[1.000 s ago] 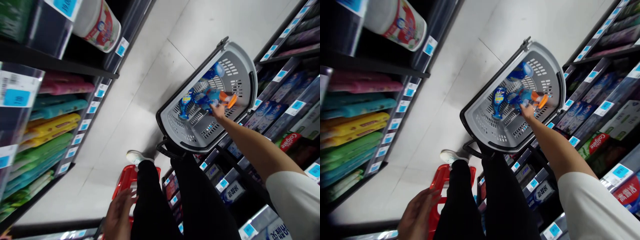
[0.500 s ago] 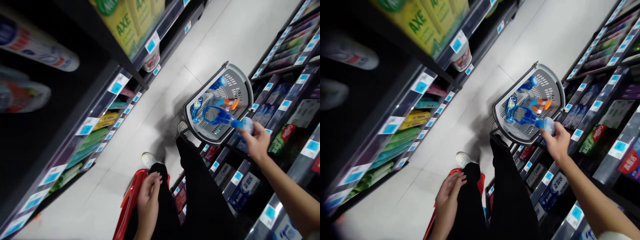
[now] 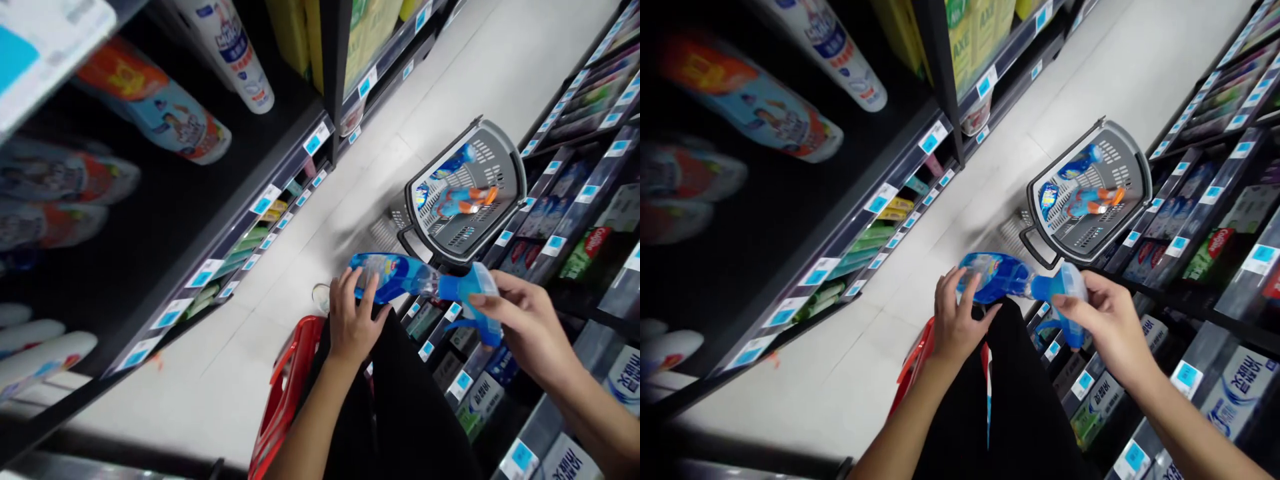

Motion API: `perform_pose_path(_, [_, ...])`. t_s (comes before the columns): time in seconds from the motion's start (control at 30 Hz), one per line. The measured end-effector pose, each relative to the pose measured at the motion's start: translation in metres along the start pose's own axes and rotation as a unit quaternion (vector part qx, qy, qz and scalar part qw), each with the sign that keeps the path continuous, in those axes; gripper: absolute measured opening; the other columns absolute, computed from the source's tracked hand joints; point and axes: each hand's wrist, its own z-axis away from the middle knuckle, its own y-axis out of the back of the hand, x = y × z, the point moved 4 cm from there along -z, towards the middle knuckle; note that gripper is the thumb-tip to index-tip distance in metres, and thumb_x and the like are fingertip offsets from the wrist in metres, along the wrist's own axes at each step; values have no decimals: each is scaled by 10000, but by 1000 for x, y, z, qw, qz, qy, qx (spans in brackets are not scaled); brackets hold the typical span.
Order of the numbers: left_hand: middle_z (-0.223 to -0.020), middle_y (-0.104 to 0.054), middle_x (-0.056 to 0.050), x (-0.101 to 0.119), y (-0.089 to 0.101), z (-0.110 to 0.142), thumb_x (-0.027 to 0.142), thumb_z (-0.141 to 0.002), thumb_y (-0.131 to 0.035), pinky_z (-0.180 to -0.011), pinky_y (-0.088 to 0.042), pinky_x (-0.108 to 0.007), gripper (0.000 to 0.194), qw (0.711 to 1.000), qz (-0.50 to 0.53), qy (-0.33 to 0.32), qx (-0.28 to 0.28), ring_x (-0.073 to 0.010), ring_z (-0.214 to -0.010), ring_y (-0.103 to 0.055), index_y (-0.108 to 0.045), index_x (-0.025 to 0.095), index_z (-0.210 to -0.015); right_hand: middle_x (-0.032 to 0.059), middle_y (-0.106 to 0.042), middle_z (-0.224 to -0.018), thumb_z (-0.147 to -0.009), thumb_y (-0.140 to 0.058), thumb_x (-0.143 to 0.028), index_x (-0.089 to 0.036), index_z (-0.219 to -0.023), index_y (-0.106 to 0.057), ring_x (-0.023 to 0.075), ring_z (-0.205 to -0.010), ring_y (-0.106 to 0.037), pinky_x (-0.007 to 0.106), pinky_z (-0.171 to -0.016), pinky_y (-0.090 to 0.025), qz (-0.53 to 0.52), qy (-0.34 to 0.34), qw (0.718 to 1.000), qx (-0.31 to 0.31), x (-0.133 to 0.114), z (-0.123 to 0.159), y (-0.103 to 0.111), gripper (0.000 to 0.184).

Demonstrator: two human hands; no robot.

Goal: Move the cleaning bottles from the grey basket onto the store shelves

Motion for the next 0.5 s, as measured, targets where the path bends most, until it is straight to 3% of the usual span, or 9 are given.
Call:
perform_pose_path(0.1, [-1231,-664,-169,-15,0,5,160,-858,-750,-1114,-467,-555,474,999,36,-6,34,-352,-1259,-601,-640,185,-1318,2,-546,-594,-689,-832,-556,-207,-765,-682,147,-401,-477,281,-288,-411,-36,-88,991,-90,16,7,-20,387])
perform_pose_path(0.2, [-1158,-726,-104,-36,2,13,191,-866,-734,-1042,-528,-469,370,982,154,101,-44,-293,-1131,-679,-707,233,-1232,10,-578,-567,-819,-679,-686,-210,-809,-673,171,-442,-545,300,-410,-488,-74,-83,984,-138,36,-2,-33,476])
perform_pose_path(0.27, [-1102,-752,-88,-49,0,24,279,-820,-795,-934,-580,-415,359,923,269,241,-135,-275,-1012,-719,-728,214,-1167,6,-599,-577,-849,-620,-727,-210,-877,-675,173,-511,-584,305,-534,-526,-82,-53,987,-127,56,-15,-42,521])
perform_pose_path(0.37, [-1008,-773,-74,-56,1,45,374,-726,-878,-808,-610,-373,445,788,408,415,-202,-269,-895,-740,-719,178,-1092,27,-700,-792,-745,-729,-741,-217,-1030,-686,196,-743,-665,335,-735,-566,-45,-51,992,-106,90,-27,-65,598])
perform_pose_path(0.43, [-1010,-776,-73,-54,3,54,395,-700,-903,-807,-613,-373,518,725,469,462,-204,-273,-897,-743,-698,169,-1118,60,-734,-1018,-703,-751,-761,-224,-1090,-691,233,-928,-685,372,-838,-572,-34,-81,985,-150,111,-25,-89,665])
perform_pose_path(0.5, [-1011,-778,-71,-52,4,59,396,-692,-917,-814,-613,-374,559,690,508,481,-185,-269,-895,-743,-681,163,-1142,72,-725,-1158,-738,-730,-756,-228,-1130,-685,257,-1028,-685,399,-896,-573,-60,-104,968,-222,124,-15,-113,659])
